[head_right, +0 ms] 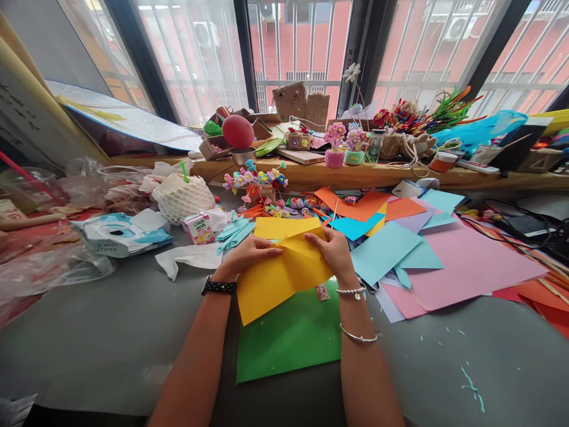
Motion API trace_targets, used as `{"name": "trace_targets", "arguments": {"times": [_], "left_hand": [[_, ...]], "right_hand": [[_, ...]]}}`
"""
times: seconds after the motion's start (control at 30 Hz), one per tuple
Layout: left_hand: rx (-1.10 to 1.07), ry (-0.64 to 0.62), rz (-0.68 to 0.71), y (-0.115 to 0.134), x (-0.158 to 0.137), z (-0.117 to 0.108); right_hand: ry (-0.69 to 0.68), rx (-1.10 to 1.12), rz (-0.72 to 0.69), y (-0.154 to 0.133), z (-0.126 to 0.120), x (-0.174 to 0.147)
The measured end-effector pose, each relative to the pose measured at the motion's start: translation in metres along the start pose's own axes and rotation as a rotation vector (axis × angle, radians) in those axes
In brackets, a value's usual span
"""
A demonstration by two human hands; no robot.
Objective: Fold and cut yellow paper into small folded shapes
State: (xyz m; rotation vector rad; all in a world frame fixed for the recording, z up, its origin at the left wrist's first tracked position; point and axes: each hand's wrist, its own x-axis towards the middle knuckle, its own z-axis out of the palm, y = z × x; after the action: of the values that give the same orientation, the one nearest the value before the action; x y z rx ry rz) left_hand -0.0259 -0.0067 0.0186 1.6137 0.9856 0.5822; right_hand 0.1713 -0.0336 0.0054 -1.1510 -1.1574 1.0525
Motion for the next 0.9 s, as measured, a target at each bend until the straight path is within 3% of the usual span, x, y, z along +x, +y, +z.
{"name": "trace_targets", "arguments": {"times": [0.2,0.63,0.9], "left_hand": [[0.081,-0.083,-0.013,-0.0009,0.0003,-0.0050],[0.067,-0.007,0.068,0.0009,-0.0004,0.0014],[0.094,-0.025,0.083,0.0007,-0.0004,-0.0002]], "right_hand": [[-0.078,-0.068,0.021,-0.0046,-0.0060,-0.0030],[-0.027,0.005,-0.008,-0.0023,-0.0027,-0.0004],[-0.037,0.013,0.003,-0.0036,-0.0042,-0.0017]]}}
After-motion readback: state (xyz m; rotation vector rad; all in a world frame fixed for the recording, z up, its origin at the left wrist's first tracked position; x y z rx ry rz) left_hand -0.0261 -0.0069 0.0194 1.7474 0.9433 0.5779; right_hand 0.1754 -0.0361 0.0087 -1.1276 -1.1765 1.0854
